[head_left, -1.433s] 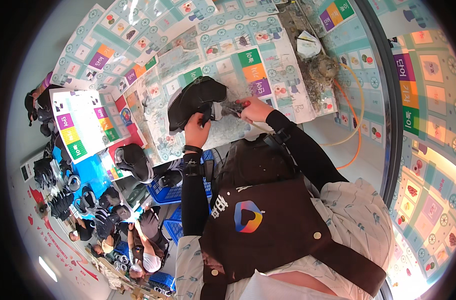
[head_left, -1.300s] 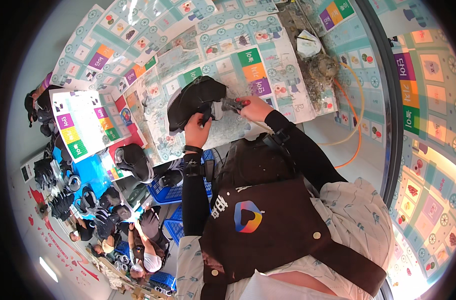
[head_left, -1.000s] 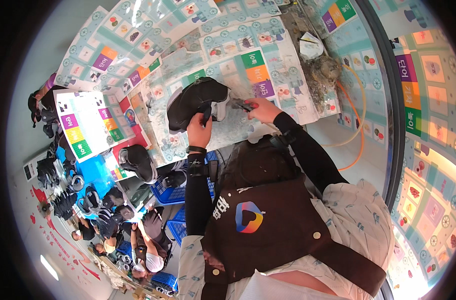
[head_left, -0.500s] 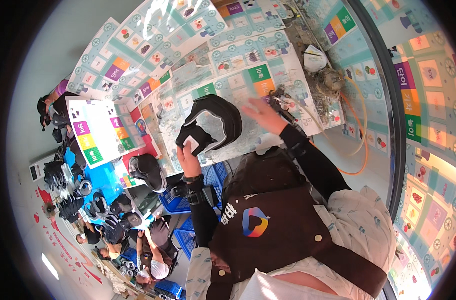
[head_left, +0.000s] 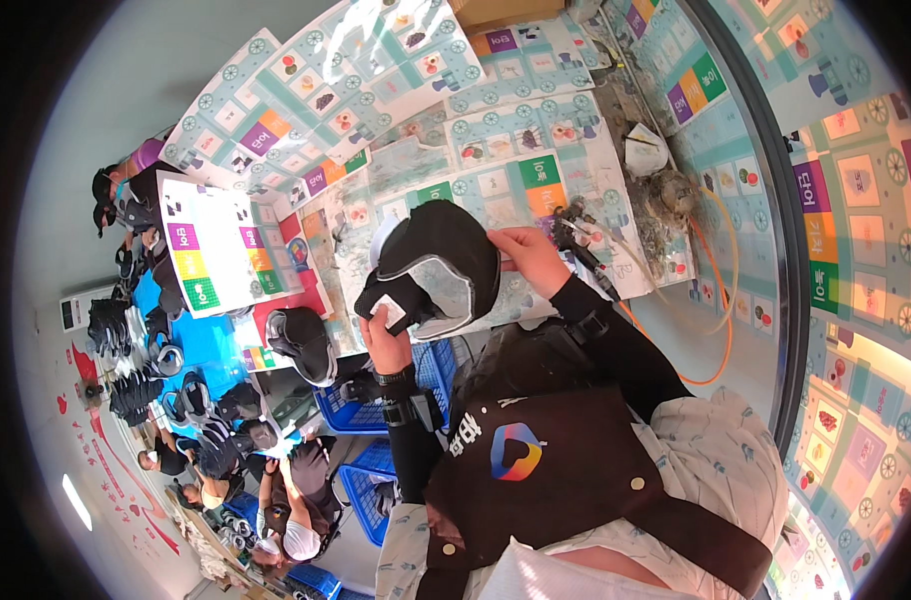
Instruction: The person picks up shoes one at a time and applies a cleaning spray and cloth to the upper and sole surfaces. They then turn the shoes over to check different sides before placing them into a blue crate.
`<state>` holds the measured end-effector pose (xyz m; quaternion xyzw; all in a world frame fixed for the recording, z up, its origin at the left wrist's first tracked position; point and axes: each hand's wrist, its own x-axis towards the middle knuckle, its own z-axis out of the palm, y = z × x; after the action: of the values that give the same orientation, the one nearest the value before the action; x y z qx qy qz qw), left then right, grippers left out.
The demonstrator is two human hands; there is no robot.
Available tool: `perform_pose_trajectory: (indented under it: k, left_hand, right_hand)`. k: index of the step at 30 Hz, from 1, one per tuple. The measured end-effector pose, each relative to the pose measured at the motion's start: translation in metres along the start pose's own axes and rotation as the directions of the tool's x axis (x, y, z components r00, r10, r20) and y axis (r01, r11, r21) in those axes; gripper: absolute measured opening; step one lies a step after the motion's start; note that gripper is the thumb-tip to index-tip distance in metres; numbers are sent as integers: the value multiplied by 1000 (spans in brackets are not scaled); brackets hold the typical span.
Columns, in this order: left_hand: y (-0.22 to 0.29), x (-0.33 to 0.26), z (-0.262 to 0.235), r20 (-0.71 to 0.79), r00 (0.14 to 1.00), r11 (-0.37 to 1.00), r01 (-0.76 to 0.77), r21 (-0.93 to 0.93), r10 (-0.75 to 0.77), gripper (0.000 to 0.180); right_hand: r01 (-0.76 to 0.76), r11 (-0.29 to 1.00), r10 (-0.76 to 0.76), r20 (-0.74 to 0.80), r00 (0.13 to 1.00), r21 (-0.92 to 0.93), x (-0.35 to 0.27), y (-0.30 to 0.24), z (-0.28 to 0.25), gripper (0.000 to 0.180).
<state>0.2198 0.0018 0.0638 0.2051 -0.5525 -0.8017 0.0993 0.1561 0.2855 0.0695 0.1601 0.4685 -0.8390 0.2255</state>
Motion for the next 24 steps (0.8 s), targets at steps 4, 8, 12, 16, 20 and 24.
perform_pose_trajectory:
  k: [4,8,12,16,20,24]
  left_hand:
    - [10,-5,9,106,994,998,-3,-65,10,33]
    - [8,-3,13,-101,994,997,28,-77,-35,31]
    - [8,-3,17,-59,993,985,96,-144,-105,33]
    - [2,0,27,-115,990,996,76,-38,-80,28]
    - [-1,9,29,-106,982,985,144,-99,-154,25]
    - [-4,38,3,-92,947,949,299,-100,-308,22]
  right_hand:
    - [190,812,-205,35,978,-552,11,-13,0,51]
    - [151,745,-270,-86,959,-649,-15,-16,18,68]
    - [113,680,-104,57,993,-724,-29,-19,29,56]
    - [167,694,-275,-43,960,-701,-10,5,20,38]
    - [125,992,-125,0,992,-15,32,53,-19,35]
    - [76,260,-492,-64,868,-963,49,74,-120,49]
